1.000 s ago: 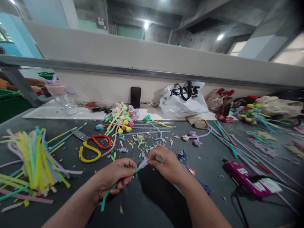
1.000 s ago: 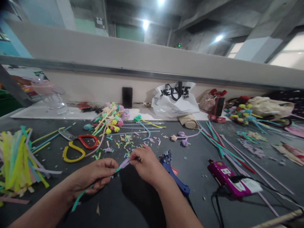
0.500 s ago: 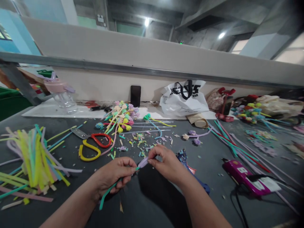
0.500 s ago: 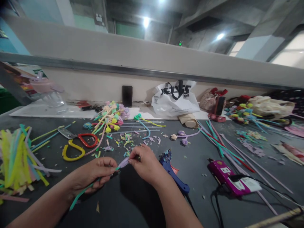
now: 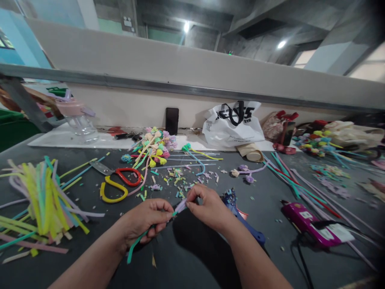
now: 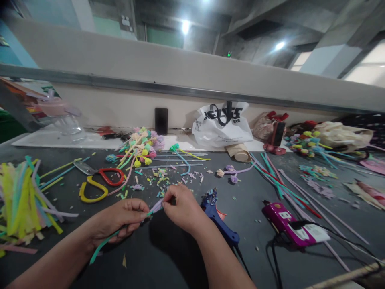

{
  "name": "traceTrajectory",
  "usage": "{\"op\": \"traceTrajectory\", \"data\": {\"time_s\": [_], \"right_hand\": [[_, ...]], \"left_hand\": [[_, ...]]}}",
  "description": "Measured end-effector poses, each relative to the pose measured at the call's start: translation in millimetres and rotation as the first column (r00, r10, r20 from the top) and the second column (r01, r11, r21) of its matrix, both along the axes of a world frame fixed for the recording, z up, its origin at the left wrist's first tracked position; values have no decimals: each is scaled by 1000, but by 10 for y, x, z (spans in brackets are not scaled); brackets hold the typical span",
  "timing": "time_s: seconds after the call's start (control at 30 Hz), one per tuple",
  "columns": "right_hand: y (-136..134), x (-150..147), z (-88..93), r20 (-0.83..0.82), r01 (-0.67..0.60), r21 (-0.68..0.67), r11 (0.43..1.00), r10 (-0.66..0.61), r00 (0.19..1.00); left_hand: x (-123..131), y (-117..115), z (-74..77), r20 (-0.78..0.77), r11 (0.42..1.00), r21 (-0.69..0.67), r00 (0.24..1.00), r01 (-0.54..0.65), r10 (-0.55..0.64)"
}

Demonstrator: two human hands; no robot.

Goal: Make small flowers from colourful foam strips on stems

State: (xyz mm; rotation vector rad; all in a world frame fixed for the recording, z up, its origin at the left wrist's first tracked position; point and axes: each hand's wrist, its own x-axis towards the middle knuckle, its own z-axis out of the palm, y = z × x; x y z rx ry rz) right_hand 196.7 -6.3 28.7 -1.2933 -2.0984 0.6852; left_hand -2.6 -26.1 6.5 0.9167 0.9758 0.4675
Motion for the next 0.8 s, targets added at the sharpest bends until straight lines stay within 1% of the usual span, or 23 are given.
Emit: {"op": "traceTrajectory", "data": {"time_s": [0.1, 0.2, 0.27, 0.33, 0.43, 0.53, 0.63, 0.8], "right_hand": [[14, 18, -3, -56, 3, -102, 995, -8, 998], [33, 46, 33, -219, -60, -178, 982, 20, 976], [44, 63, 54, -372, -116, -223, 968, 25, 928], [49, 74, 57, -495, -157, -268, 950, 4, 869], [41, 69, 35, -595, -194, -317, 929, -35, 803], [20, 36, 12, -641, -267, -376, 887, -41, 766], [3, -6, -2, -627, -295, -436, 850, -52, 777], [0, -36, -28, -581, -257, -459, 851, -69, 811]], "left_hand": [[-1, -2, 31, -3, 1000, -11, 1000, -6, 6], [-13, 5, 58, 64, 999, -52, 998, -5, 9], [-27, 17, 59, 138, 996, -87, 990, 13, -1], [-41, 30, 47, 208, 992, -118, 978, 33, -8], [-50, 43, 25, 287, 987, -153, 958, 46, 0], [-41, 38, 23, 315, 985, -161, 949, 52, 1], [-26, 26, 34, 316, 986, -160, 949, 48, 5], [-6, 19, 48, 288, 988, -154, 957, 29, 17]]}}
